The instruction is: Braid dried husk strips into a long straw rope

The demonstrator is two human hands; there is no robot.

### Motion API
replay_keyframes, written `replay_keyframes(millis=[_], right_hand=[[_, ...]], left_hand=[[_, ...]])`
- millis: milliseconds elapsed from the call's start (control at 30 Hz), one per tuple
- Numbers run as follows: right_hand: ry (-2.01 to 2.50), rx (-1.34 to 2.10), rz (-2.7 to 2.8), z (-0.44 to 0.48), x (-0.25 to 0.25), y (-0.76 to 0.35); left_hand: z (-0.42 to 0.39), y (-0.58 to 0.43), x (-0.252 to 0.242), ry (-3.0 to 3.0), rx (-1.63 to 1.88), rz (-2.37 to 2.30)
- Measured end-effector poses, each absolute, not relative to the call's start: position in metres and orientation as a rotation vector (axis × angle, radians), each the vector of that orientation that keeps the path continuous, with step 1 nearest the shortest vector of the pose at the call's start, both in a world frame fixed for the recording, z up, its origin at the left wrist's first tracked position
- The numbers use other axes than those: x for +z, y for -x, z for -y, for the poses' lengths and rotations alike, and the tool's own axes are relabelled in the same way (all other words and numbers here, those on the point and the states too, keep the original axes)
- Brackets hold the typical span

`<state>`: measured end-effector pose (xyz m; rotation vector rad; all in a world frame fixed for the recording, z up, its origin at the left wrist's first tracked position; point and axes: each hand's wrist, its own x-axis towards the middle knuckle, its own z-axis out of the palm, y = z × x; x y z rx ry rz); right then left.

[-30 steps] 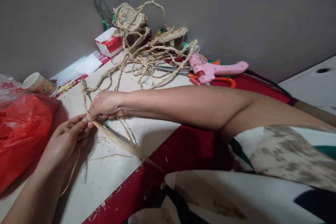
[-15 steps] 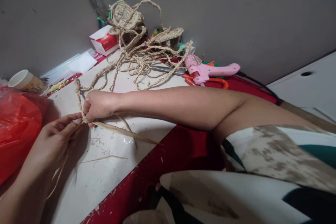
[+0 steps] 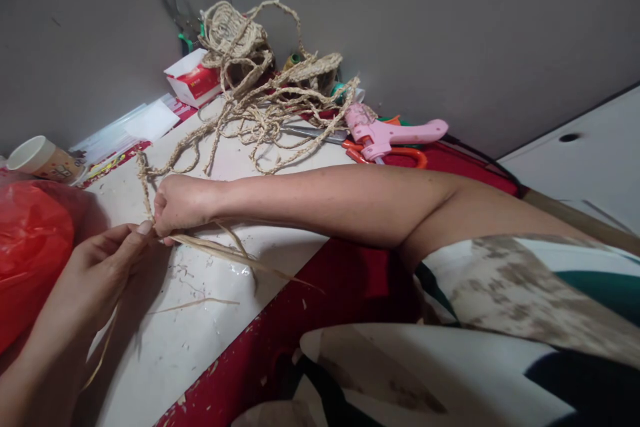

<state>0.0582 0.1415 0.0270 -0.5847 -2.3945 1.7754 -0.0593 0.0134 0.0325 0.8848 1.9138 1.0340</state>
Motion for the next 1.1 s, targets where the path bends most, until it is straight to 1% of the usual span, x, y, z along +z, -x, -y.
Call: replay_keyframes(millis=[233,300,433,600,667,833,900,1033,1100], right_hand=[[0.527,1.634,2.462,-0.141,0.026,-0.055],[0.507,1.605,2.471,-0.142,0.026,-0.056],[0.496,1.614,2.487,-0.147,0.031,-0.058],[0.525,1.547,2.578,-0.151,0.042,-0.062],[0.528,1.441,2.651,-0.151,0.046,-0.064],[0.501,1.043,2.810,-0.149,0.057,-0.068],[0.473,1.055,2.853,-0.145,0.060,-0.070],[0.461,1.340,2.911,-0.129,0.054,-0.071],[0.442,1.313,2.936,-0.121,0.049,-0.071]], left_hand=[[-0.017,0.070,0.033,-0.639,0.899,-1.614],[-0.018,0.070,0.035,-0.602,0.914,-1.571],[-0.018,0.069,0.034,-0.608,1.003,-1.611],[-0.015,0.069,0.031,-0.632,1.012,-1.655],[-0.015,0.068,0.030,-0.655,1.015,-1.680],[-0.015,0.064,0.030,-0.709,1.045,-1.734],[-0.014,0.063,0.029,-0.718,1.068,-1.731],[-0.013,0.063,0.025,-0.684,1.111,-1.678],[-0.014,0.061,0.024,-0.639,1.125,-1.654]])
